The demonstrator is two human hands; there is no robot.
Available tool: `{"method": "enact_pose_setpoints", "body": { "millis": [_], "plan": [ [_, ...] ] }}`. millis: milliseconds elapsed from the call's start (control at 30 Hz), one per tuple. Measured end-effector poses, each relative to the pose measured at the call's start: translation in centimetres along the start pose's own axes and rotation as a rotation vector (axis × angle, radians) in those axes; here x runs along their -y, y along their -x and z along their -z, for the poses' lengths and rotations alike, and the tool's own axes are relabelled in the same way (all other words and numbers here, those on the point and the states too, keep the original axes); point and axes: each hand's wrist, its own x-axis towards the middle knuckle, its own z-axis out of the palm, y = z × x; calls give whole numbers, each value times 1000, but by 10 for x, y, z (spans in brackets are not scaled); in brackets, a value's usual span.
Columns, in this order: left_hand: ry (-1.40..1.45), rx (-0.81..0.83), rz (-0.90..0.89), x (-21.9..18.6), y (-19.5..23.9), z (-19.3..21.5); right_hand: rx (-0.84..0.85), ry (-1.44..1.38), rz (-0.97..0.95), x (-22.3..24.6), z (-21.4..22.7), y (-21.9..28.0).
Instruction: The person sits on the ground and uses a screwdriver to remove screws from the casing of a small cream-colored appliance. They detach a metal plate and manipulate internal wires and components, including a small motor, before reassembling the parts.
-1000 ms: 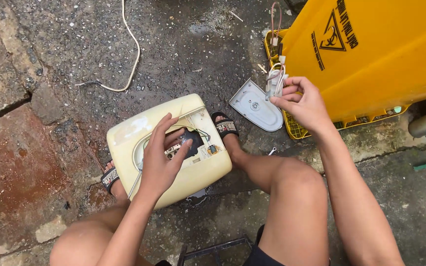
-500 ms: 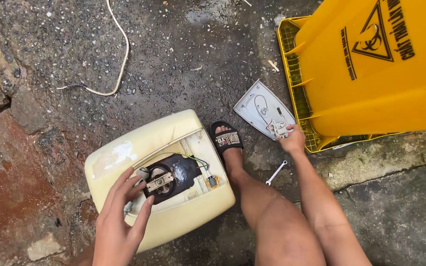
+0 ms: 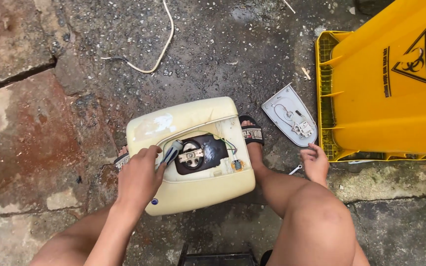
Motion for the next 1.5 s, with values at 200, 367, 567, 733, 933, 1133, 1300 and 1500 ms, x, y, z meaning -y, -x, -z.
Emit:
{"method": "enact_pose_setpoints", "body": {
  "millis": [200,367,567,733,933,1133,1300,1500],
  "plan": [
    [-105,156,57,28,19,-39,27,-160,239,127,57,79],
    [-160,-102,-90,60,0,-117,222,-178,592,279,75,163],
    [148,-50,-4,50,2,-116,317,-108,867,324,25,208],
    [963,61,31,4,36,-44,382,116,867,316,-16,211],
    [1177,-11,-417,-52,35,3,699,-212,739,336,-28,225],
    [748,-135,-643,-54,-3,11,660,-184,962,351,-45,223],
    [617,-21,-704,-82,-10,-19,556,114,1068,343,-34,206],
    [597,102,-728,-97,-40,-84,437,402,1042,326,-23,199]
  ]
}}
